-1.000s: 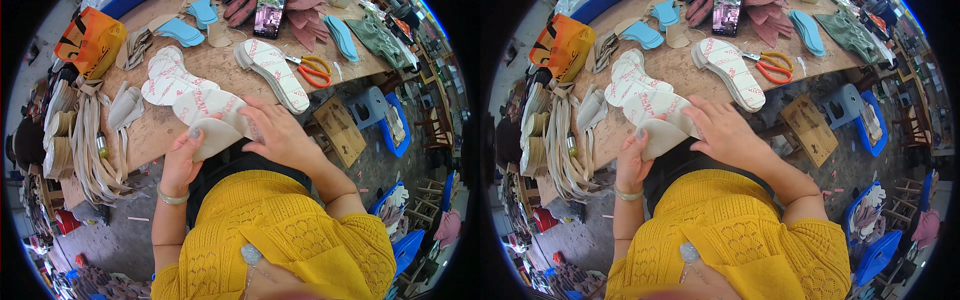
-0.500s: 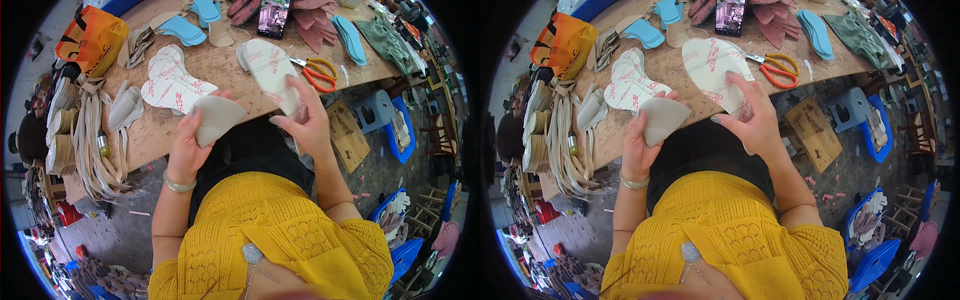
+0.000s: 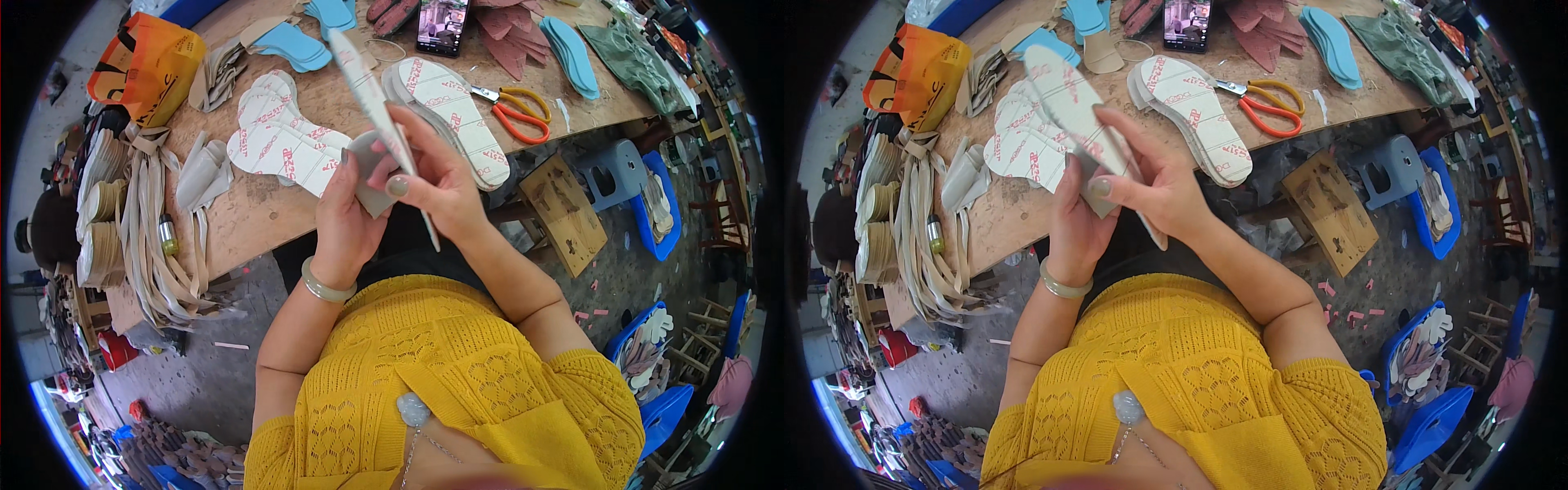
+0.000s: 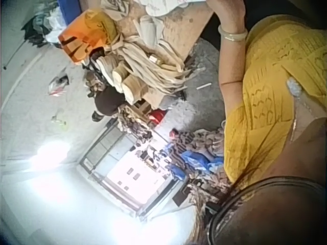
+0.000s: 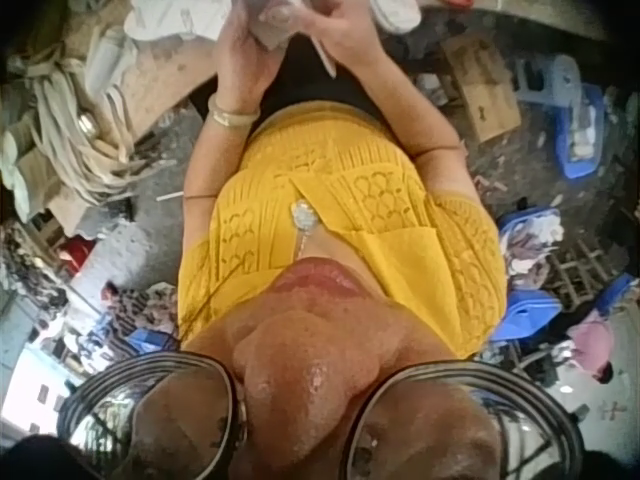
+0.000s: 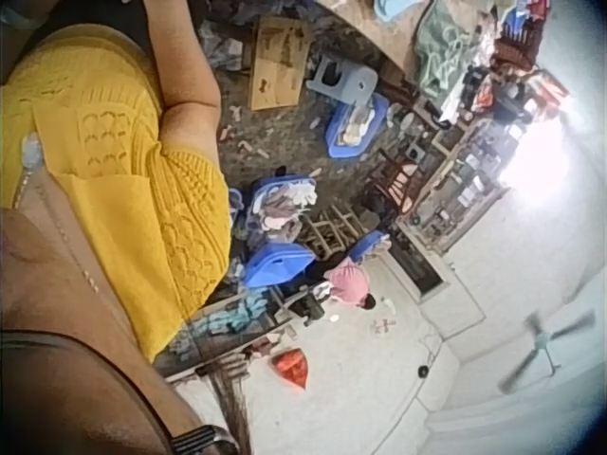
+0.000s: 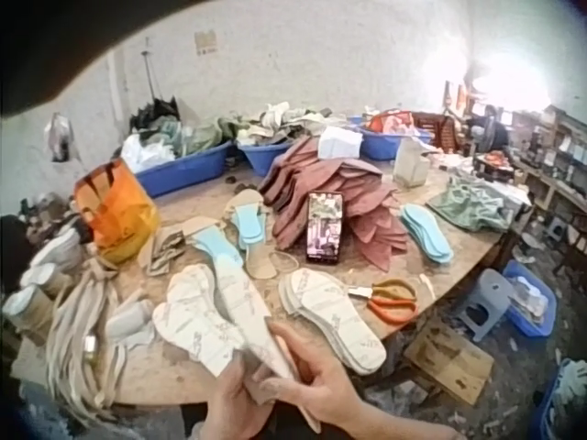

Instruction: Manually assembling and preparing shoe insole components at a workstation.

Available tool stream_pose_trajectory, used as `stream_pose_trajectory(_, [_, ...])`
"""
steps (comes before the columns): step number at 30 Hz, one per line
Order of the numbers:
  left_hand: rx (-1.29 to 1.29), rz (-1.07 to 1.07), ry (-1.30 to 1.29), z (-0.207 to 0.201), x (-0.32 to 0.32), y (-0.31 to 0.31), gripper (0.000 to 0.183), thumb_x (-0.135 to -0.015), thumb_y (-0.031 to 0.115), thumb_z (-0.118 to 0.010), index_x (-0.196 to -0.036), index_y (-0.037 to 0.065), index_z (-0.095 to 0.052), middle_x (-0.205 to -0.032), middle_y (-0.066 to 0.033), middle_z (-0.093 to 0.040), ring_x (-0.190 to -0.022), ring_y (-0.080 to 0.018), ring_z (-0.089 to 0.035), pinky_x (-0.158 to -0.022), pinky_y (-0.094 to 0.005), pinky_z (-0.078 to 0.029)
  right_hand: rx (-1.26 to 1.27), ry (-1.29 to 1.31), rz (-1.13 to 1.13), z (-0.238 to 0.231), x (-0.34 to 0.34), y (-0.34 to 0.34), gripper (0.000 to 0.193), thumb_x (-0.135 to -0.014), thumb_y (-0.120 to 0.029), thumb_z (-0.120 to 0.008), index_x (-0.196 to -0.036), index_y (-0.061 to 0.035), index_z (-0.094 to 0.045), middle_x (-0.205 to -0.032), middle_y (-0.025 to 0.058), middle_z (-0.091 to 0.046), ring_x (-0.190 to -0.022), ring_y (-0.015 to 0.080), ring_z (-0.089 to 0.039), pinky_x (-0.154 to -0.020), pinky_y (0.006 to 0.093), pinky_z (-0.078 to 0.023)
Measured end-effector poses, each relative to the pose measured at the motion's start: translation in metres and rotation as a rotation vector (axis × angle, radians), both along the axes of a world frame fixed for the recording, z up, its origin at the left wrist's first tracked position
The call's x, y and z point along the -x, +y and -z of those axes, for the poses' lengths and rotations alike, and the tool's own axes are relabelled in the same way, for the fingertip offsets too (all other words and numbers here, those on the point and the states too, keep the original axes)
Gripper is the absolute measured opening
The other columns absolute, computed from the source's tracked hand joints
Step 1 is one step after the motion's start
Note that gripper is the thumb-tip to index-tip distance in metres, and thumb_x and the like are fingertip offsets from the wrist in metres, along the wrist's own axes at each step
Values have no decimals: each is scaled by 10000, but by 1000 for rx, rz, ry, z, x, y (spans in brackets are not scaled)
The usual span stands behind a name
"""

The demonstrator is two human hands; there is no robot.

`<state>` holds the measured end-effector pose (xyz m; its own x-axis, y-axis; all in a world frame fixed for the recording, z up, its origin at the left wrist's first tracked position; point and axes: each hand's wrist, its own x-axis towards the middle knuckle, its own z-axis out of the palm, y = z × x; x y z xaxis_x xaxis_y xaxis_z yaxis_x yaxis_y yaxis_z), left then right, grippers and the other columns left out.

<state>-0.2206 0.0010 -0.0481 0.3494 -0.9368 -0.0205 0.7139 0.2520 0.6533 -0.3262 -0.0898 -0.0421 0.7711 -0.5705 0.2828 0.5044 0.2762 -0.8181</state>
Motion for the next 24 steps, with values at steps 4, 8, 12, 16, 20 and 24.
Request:
stream_pose_trajectory(4, [14,-15,101,-17,-5,-12,487,-1027,341,-317,-1381,9,-350,-1306,-139,-508,-1209,-240,-504,-1035,-387,-401,125,82,252,-17,26,-5,716,-786,-68,-716,-1407,3,-367,-1224,89,-531,-1116,155,-514,-964,294,-410])
stream_pose_trajectory(8, [50,-60,20,-16,-18,-15,482,-1030,329,-308,-1394,13,-329,-1347,-166,-484,-1253,-265,-476,-1062,-405,-384,780,390,659,-13,58,-10,702,-676,-43,-754,-1320,1,-477,-1065,108,-556,-894,182,-546,-796,278,-449])
stream_pose_trajectory(12, [86,-49,-46,-20,-16,-20,501,-1028,341,-311,-1407,13,-310,-1364,-164,-470,-1247,-261,-482,-1060,-398,-393,1023,500,703,2,66,14,618,-630,-52,-806,-1210,-47,-592,-936,122,-554,-790,238,-538,-697,302,-476])
stream_pose_trajectory(16, [127,39,-17,-22,-14,-18,507,-1031,337,-297,-1421,13,-289,-1390,-154,-448,-1246,-259,-483,-1060,-399,-394,1049,550,676,11,62,23,646,-614,-45,-825,-1215,-18,-588,-954,115,-542,-789,224,-519,-693,281,-454])
stream_pose_trajectory(20, [160,67,-61,-24,-11,-19,521,-1031,350,-271,-1428,13,-270,-1418,-179,-406,-1274,-284,-451,-1062,-426,-391,1070,557,681,9,59,23,636,-613,-49,-828,-1205,-21,-596,-962,122,-546,-776,222,-519,-659,277,-455])
stream_pose_trajectory(24, [176,92,-57,-25,-10,-18,522,-1034,342,-259,-1438,13,-259,-1417,-159,-414,-1288,-263,-434,-1073,-418,-375,1062,511,692,12,58,24,641,-612,-61,-823,-1213,-61,-600,-944,121,-535,-758,223,-534,-635,293,-479])
